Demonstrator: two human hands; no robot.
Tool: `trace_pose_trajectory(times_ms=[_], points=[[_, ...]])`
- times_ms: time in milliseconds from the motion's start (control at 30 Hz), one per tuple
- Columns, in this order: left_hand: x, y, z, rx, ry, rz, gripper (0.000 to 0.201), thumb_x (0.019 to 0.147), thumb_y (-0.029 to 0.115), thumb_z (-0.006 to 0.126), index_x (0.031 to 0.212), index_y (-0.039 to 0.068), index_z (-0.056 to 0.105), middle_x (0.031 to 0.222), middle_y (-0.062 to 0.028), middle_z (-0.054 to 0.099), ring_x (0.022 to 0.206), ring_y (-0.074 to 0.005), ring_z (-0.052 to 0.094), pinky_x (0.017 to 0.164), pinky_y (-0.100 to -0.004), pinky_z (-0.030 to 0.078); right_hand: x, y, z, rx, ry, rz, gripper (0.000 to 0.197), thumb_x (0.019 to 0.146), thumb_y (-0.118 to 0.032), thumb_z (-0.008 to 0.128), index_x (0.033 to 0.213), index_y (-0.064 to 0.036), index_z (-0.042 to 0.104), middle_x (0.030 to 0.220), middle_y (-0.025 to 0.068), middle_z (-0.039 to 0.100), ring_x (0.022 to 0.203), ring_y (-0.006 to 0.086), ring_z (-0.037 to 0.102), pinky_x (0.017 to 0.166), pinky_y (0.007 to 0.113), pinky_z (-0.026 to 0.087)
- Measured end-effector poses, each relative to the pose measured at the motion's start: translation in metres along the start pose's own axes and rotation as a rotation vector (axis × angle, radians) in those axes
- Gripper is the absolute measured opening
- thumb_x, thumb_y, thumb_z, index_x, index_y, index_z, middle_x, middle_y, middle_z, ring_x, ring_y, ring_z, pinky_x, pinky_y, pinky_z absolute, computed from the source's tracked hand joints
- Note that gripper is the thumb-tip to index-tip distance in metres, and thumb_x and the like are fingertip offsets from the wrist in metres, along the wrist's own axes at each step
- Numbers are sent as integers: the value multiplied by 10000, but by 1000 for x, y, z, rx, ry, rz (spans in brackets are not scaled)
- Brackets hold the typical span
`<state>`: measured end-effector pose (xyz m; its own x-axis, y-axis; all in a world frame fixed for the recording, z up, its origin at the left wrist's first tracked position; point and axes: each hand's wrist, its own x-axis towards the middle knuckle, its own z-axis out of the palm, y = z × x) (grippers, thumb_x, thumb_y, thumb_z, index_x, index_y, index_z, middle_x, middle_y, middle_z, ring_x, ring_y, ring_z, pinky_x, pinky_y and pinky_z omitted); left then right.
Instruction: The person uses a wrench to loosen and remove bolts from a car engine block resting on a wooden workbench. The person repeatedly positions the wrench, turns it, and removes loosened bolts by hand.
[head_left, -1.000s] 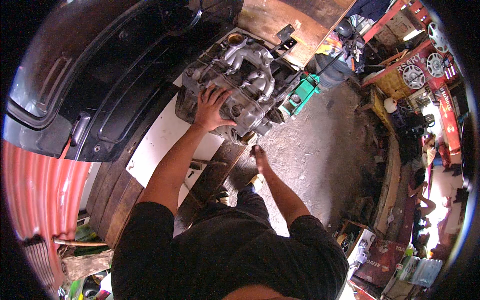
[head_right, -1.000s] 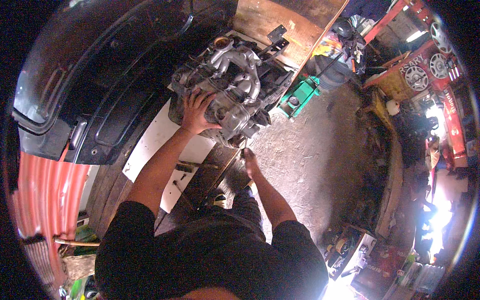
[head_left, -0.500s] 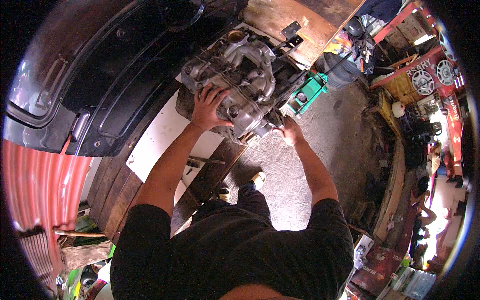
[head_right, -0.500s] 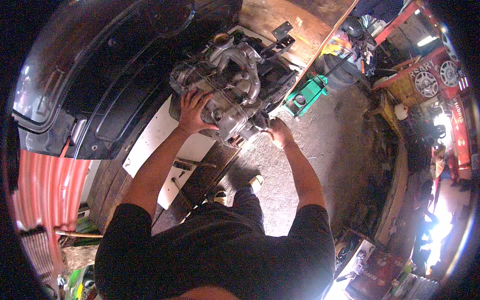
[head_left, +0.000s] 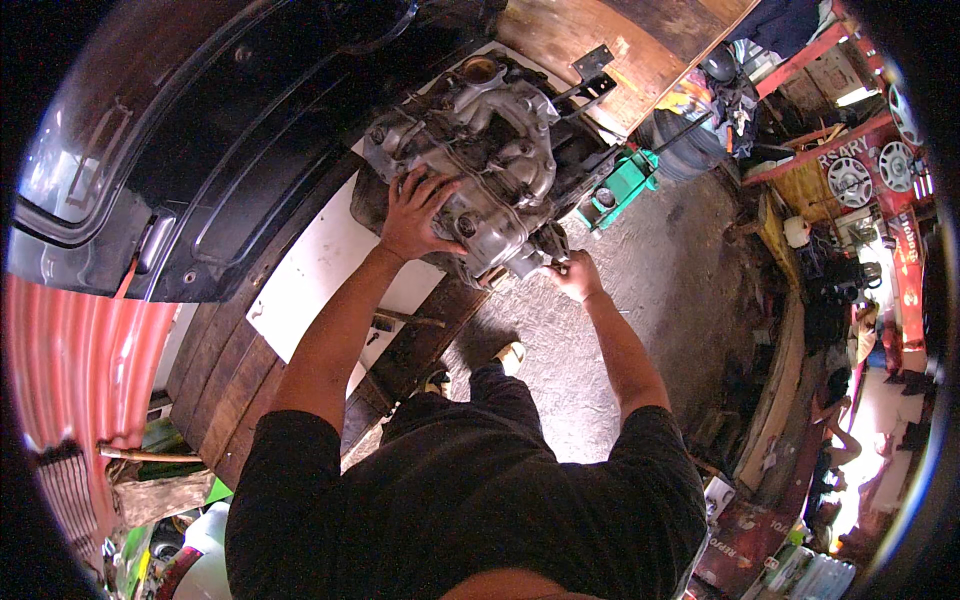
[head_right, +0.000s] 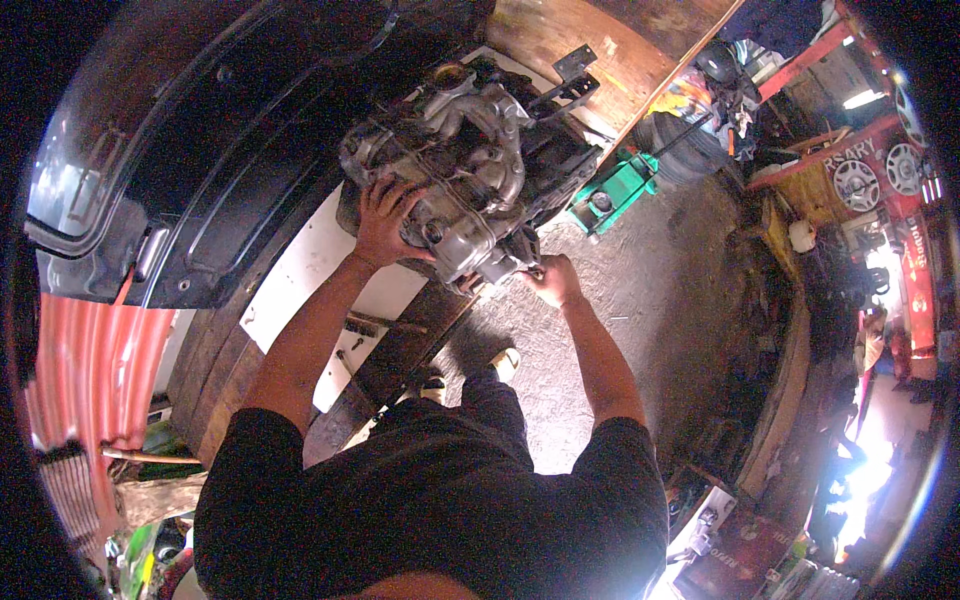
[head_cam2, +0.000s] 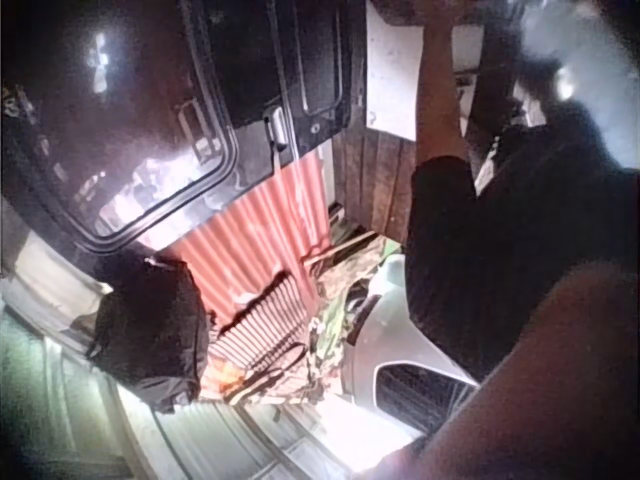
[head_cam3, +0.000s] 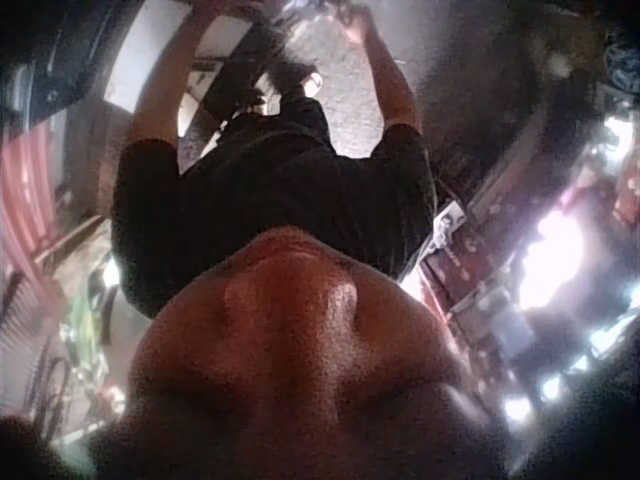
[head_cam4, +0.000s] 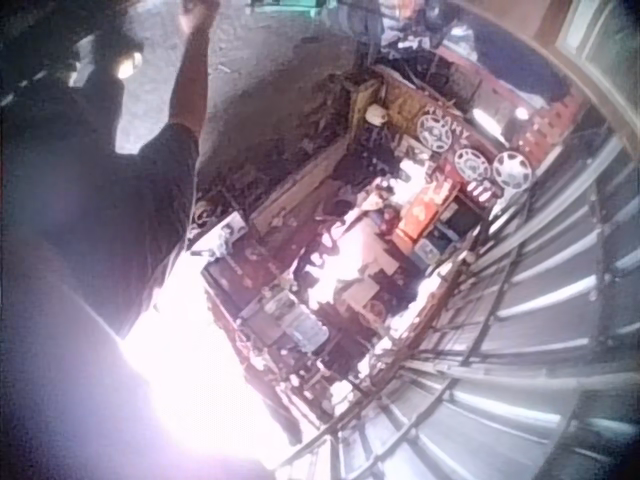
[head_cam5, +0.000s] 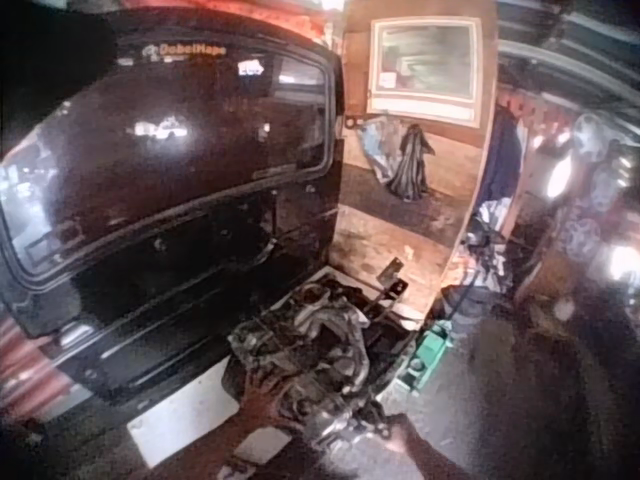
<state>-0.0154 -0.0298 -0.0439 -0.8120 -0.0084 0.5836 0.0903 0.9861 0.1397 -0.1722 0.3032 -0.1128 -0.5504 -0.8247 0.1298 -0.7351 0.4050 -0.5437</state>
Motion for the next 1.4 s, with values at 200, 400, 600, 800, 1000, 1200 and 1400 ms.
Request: trace_pose_trajectory(times_ms=[200,400,600,800,1000,1200,1400], points=[[4,4,-4,1,22,16,1124,428,811,676,1356,206,481,1344,-63,456,1326,-347,311,1084,-589,196,14,1,-10,-229,-143,82,532,794,-640,588,711,-124,688,655,142,636,668,354,629,636,461,499],[4,4,-2,-5,50,40,1097,446,813,670,1340,202,496,1324,-62,472,1310,-348,332,1077,-583,209,-10,2,16,-6,-259,-116,366,837,-398,657,697,-62,617,622,156,563,583,355,562,553,429,436],[1,1,-1,-11,7,16,1114,442,815,670,1376,251,447,1369,-36,425,1329,-326,308,1070,-606,201,-69,-1,81,624,-77,444,487,943,-445,555,669,-42,545,627,-22,427,596,99,367,529,301,332],[3,3,-2,-38,36,28,1134,432,791,695,1394,256,424,1373,-29,419,1337,-315,301,1072,-602,199,-99,-51,119,1059,208,680,537,941,-583,448,716,-114,583,569,-39,464,435,57,364,393,230,289],[2,3,-3,-65,40,29,1141,400,728,753,1377,227,444,1365,-62,422,1347,-346,278,1095,-594,181,-71,-117,119,1393,231,915,493,953,-569,429,649,-182,419,515,-68,301,399,83,252,387,264,226],[2,6,-11,-60,-26,-11,1128,448,722,741,1407,238,398,1380,-47,414,1346,-328,285,1078,-586,190,-62,-145,127,1695,193,842,509,950,-608,381,655,-194,343,545,-59,269,441,100,249,423,268,212],[5,9,-11,-86,4,-9,1109,465,724,739,1413,272,380,1389,-27,412,1349,-319,285,1072,-591,188,-59,-106,157,1493,221,756,498,948,-605,396,729,-159,423,617,-25,372,528,123,373,508,291,348]])
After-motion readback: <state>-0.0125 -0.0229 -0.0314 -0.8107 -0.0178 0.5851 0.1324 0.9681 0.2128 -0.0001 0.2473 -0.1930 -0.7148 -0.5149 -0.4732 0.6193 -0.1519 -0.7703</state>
